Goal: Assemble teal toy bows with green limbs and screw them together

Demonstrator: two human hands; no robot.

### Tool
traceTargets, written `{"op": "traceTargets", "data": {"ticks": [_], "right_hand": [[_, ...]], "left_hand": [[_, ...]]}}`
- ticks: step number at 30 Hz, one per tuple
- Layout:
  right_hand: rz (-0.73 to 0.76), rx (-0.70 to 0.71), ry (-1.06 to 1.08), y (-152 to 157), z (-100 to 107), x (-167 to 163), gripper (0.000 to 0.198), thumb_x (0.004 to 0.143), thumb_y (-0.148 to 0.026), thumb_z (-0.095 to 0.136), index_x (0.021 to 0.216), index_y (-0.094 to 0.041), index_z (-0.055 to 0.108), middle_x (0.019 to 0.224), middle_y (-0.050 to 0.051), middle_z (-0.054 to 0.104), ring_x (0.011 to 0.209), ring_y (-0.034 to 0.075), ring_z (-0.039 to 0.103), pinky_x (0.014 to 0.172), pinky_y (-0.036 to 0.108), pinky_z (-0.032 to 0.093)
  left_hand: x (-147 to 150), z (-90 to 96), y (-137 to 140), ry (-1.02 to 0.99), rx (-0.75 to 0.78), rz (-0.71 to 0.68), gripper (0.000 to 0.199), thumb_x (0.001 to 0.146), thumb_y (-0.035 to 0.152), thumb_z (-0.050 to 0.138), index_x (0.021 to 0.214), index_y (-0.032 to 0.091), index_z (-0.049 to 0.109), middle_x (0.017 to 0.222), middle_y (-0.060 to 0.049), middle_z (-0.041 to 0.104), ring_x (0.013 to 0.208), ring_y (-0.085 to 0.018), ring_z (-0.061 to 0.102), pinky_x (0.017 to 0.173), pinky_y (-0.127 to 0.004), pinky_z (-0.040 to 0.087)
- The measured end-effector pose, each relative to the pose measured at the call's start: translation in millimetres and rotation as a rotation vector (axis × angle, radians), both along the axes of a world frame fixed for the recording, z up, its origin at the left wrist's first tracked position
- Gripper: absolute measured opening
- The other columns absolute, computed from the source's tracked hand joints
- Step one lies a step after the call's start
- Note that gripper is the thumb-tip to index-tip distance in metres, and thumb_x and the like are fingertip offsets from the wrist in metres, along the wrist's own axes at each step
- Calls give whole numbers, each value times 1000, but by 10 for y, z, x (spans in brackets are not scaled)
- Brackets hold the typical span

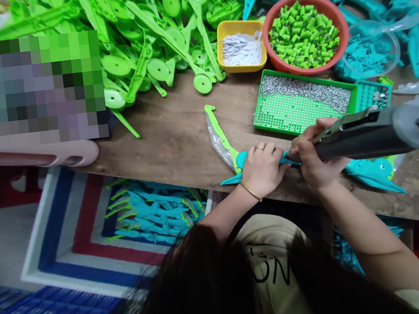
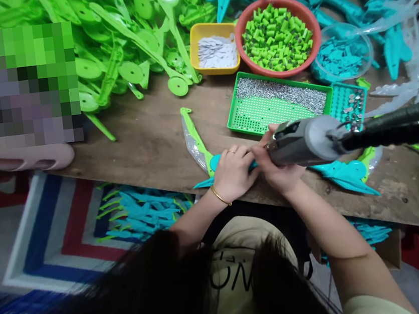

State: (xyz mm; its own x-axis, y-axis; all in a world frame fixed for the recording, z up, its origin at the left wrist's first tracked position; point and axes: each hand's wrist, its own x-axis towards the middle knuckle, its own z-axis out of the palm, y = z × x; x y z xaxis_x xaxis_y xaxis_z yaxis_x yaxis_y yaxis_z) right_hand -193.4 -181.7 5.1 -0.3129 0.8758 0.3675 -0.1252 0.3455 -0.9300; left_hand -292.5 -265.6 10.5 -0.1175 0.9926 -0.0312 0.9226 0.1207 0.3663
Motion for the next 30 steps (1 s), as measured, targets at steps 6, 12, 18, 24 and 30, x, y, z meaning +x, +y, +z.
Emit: {"op": "traceTargets", "data": {"ticks": [6, 12, 18, 24, 30], "right_hand": [[44, 131, 70, 109, 264, -64, 40, 81, -29, 71, 117, -31, 55, 80, -6, 64, 53, 10, 59, 52, 27, 53], [-262, 226, 221, 594, 353, -321, 29, 83, -32, 71, 109, -31, 59, 90, -4, 66, 48, 8, 55, 45, 27, 47], [-309, 248, 115, 699, 0, -370, 34, 85, -37, 70, 113, -26, 54, 89, -3, 63, 49, 7, 52, 49, 29, 51], [-287, 236, 59, 700, -73, -366, 45, 88, -43, 64, 127, -28, 47, 92, -1, 62, 55, 10, 56, 58, 34, 56], [-261, 226, 214, 622, 255, -264, 29, 81, -38, 72, 106, -31, 60, 85, -5, 64, 46, 8, 53, 44, 28, 45]], "left_hand": [[-50, 56, -13, 39, -73, -40, 29, 93, 42, 56, 106, 17, 62, 105, -8, 62, 101, -27, 55, 81, -40, 40], [-127, 118, -68, 69, -72, -23, 41, 89, 41, 62, 118, 13, 59, 112, -12, 62, 106, -29, 55, 92, -41, 40], [132, -16, -36, -12, 84, -171, 96, 75, 72, 61, 139, 3, 42, 127, -20, 56, 120, -32, 49, 109, -43, 31], [168, -101, -46, 16, 110, -165, 93, 78, 72, 58, 138, 2, 45, 128, -20, 56, 119, -31, 51, 108, -43, 32], [169, -133, -57, 25, 147, -158, 91, 81, 69, 58, 138, 0, 45, 129, -21, 57, 120, -31, 52, 110, -43, 32]]}}
